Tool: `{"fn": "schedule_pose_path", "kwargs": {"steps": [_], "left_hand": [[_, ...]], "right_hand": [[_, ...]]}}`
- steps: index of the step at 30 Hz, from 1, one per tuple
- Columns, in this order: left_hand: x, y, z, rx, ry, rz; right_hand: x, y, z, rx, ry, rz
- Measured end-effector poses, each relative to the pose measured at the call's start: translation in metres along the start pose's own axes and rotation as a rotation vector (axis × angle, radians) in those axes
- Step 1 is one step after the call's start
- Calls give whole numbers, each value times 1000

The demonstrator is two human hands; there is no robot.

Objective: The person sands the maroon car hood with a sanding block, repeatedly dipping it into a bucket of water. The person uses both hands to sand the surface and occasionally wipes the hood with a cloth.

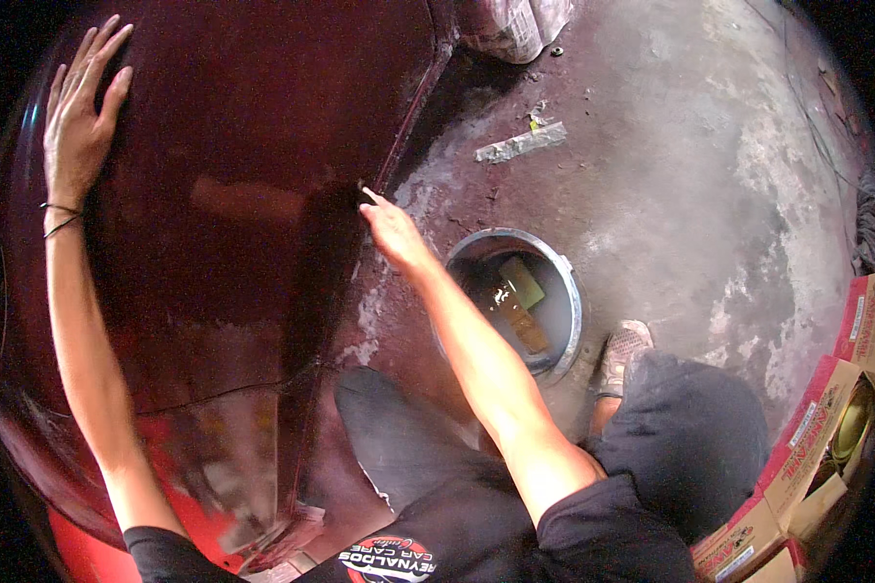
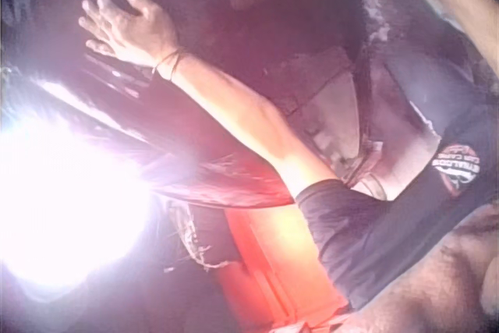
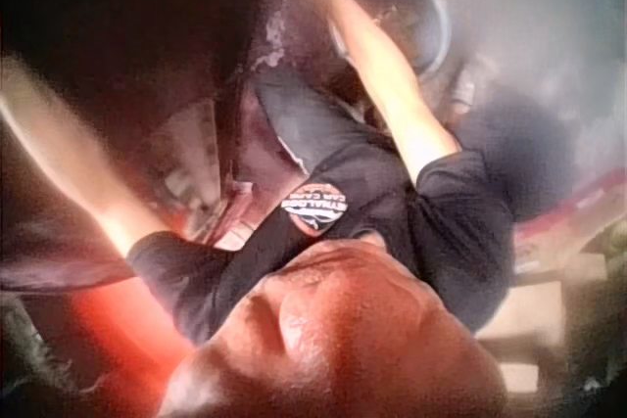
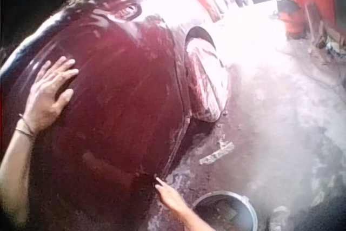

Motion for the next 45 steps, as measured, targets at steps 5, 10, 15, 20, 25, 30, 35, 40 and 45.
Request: {"fn": "schedule_pose_path", "kwargs": {"steps": [5, 10, 15, 20, 25, 30, 35, 40, 45], "left_hand": [[17, 35, 123, 240, 618, 49], [4, 127, 396, 439, 1602, -377], [9, 199, 636, 254, 1580, -1039], [-15, 248, 712, 128, 1382, -1556], [13, 202, 720, 92, 1493, -1440], [11, 216, 614, 1094, 1734, -1045], [-4, 241, 574, 1519, 1890, -623], [5, 215, 552, 1787, 2431, -596], [0, 199, 529, 1936, 2451, -270]], "right_hand": [[67, 37, -33, -339, 510, -324], [136, 95, 54, -815, 980, -486], [185, 128, 94, -935, 1379, -297], [179, 108, 173, -702, 1399, -149], [225, 120, 193, -732, 1611, -453], [169, 119, 64, -1015, 1405, -532], [97, 114, -21, -827, 900, -495], [147, 95, -57, -496, 575, -192], [234, 79, -132, 20, 456, 440]]}}
Point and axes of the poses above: each hand's wrist, its own y-axis away from the middle knuckle, its own x-axis out of the back of the hand, z = x × y, the point moved 10 cm from there along -y, towards the middle knuckle, and after that the axes turned 5 degrees about -y, right-handed, at the moved point
